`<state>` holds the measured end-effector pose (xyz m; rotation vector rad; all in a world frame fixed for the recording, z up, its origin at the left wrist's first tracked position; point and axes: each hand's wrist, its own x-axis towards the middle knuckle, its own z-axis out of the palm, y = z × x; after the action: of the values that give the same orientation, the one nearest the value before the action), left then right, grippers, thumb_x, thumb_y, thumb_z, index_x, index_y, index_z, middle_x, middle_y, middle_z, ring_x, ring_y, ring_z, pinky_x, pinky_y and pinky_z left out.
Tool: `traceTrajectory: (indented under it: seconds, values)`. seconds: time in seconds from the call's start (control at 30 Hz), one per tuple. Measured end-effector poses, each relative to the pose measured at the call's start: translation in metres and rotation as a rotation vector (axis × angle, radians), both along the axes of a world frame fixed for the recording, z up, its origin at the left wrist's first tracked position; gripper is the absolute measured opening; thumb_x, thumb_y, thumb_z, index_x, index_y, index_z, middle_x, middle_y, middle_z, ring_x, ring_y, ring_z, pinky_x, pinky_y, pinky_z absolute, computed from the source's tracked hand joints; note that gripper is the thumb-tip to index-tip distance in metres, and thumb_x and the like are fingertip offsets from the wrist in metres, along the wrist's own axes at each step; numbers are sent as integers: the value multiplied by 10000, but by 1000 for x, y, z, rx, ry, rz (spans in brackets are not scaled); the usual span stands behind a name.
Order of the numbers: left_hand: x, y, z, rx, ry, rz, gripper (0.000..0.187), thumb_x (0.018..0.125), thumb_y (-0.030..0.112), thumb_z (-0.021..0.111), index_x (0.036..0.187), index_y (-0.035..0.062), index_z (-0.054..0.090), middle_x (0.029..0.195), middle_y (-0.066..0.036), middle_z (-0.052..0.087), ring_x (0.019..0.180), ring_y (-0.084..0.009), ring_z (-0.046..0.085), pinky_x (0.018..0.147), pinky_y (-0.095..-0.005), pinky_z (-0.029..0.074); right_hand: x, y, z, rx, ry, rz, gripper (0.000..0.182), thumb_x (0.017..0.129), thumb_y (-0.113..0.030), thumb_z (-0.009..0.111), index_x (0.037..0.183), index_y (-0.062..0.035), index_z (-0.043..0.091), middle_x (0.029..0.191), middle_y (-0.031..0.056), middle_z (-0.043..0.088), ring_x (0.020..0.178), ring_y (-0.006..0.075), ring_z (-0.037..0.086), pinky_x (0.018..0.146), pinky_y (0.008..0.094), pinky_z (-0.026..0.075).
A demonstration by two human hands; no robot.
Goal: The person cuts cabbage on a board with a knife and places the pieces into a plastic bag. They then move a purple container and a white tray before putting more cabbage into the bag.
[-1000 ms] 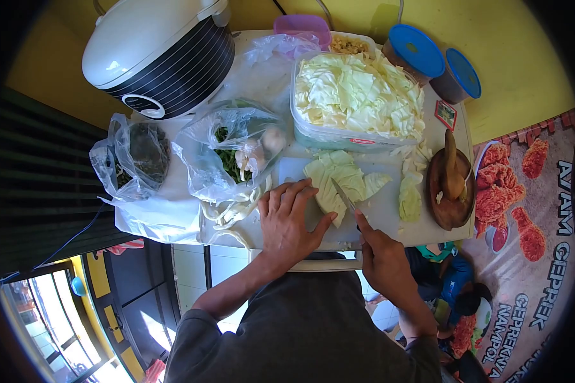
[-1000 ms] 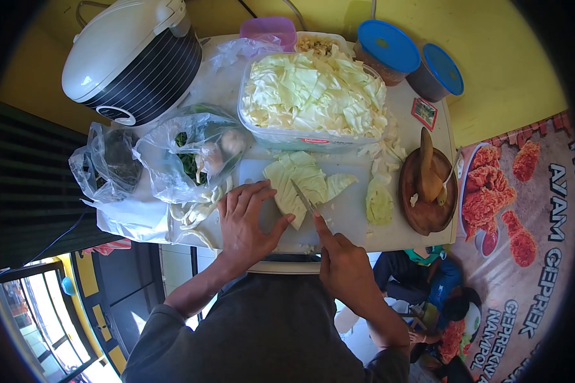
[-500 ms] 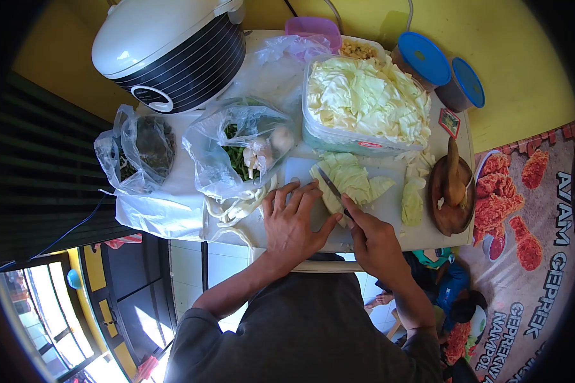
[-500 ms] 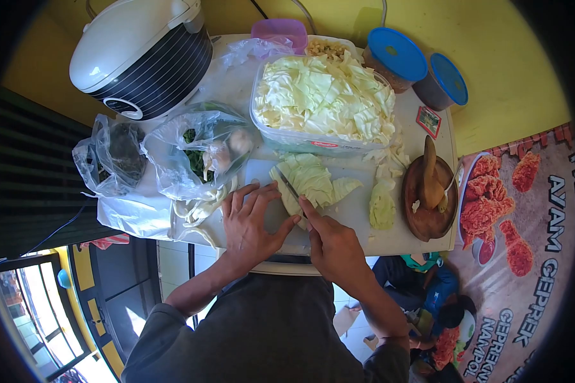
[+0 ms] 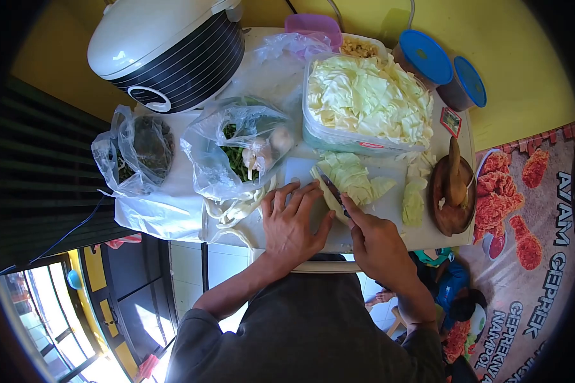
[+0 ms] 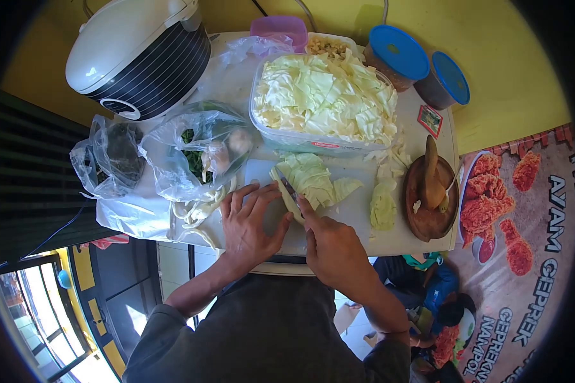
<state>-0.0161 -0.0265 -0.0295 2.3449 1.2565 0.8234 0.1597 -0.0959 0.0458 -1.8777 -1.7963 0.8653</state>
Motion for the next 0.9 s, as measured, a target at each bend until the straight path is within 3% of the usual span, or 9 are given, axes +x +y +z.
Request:
traceTrajectory:
  seconds: [0.17, 0.37, 0.47, 0.57, 0.9]
  values:
    - [-1, 1, 2, -4, 13, 1, 433, 856, 283, 800, 1241, 110, 702, 1333, -34, 707, 1278, -307, 578, 1086, -507, 360, -1, 0, -5, 47, 27, -1, 581, 951, 39, 578, 1525, -17, 507, 924, 270, 685, 822, 454, 686, 765, 513, 532]
    - [0, 3, 1, 14, 39, -1, 395, 870, 258, 791, 1228, 110, 713, 1323, -32, 709, 1263, -304, 589, 1077, -499, 369, 1, 3, -1, -62, -160, 45, 586, 928, 27, 593, 1509, -6, 516, 897, 266, 687, 782, 446, 682, 741, 530, 536]
    - [1, 3, 1, 42, 48, 4, 373, 874, 250, 790, 1213, 109, 721, 1299, -30, 718, 1242, -299, 603, 1067, -494, 377, 11, 10, 0, 11, -146, 156, 676, 906, -22, 614, 1556, 18, 432, 800, 244, 679, 681, 447, 670, 692, 544, 542]
    - [3, 4, 2, 59, 42, 7, 351, 875, 247, 791, 1192, 110, 730, 1272, -25, 729, 1220, -293, 614, 1057, -492, 383, 18, 11, 6, -3, -91, 180, 674, 896, -21, 612, 1546, 23, 443, 767, 232, 668, 680, 446, 667, 678, 551, 533]
    - [6, 4, 1, 57, 47, 45, 283, 909, 188, 737, 1180, 110, 729, 1237, -28, 736, 1195, -278, 625, 1049, -478, 377, 11, -4, 26, -111, -275, 192, 676, 881, -46, 617, 1539, -3, 470, 762, 219, 670, 657, 433, 664, 643, 545, 538]
